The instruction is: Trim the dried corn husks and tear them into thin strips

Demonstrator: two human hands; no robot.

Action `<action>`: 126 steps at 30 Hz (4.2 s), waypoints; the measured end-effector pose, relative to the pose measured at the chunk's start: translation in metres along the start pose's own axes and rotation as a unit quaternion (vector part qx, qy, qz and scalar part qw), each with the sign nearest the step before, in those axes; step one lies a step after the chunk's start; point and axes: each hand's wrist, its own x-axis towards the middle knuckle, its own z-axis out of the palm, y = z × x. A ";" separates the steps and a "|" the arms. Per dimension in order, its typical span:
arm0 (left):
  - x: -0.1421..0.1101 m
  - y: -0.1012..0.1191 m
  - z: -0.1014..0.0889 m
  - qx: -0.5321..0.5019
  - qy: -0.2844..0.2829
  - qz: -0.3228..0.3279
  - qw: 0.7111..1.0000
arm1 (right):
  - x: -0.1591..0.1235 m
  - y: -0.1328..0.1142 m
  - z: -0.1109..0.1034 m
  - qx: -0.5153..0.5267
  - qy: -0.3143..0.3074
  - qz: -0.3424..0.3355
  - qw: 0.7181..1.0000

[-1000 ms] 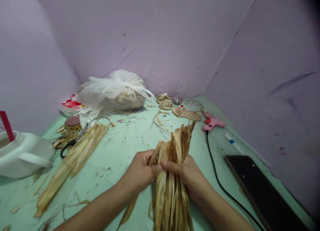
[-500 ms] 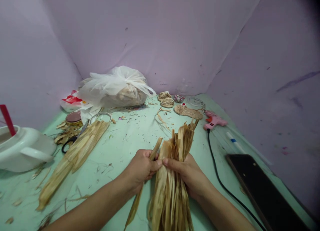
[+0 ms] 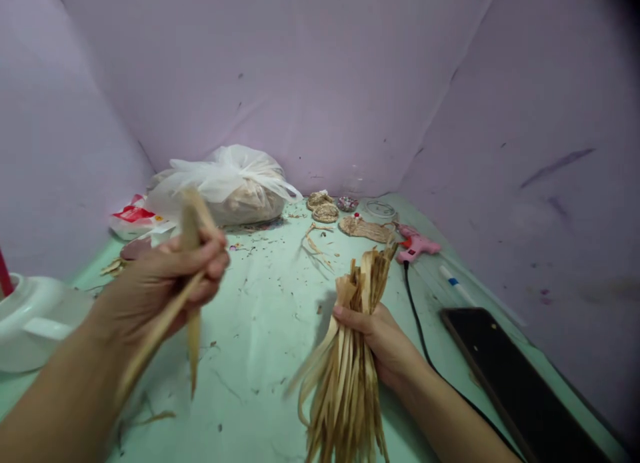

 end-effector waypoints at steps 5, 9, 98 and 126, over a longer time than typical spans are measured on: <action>-0.002 -0.077 0.036 0.056 -0.042 -0.136 0.988 | -0.009 0.005 0.005 0.037 -0.107 0.043 0.993; -0.008 -0.113 0.051 0.069 -0.062 -0.129 0.987 | -0.012 0.010 0.010 0.077 -0.152 0.085 0.982; -0.008 -0.119 0.044 0.031 0.016 -0.129 0.991 | -0.007 0.014 0.011 -0.051 -0.089 -0.027 0.994; -0.007 -0.117 0.041 0.007 -0.108 -0.181 0.978 | -0.014 0.011 0.015 -0.067 -0.170 -0.001 0.983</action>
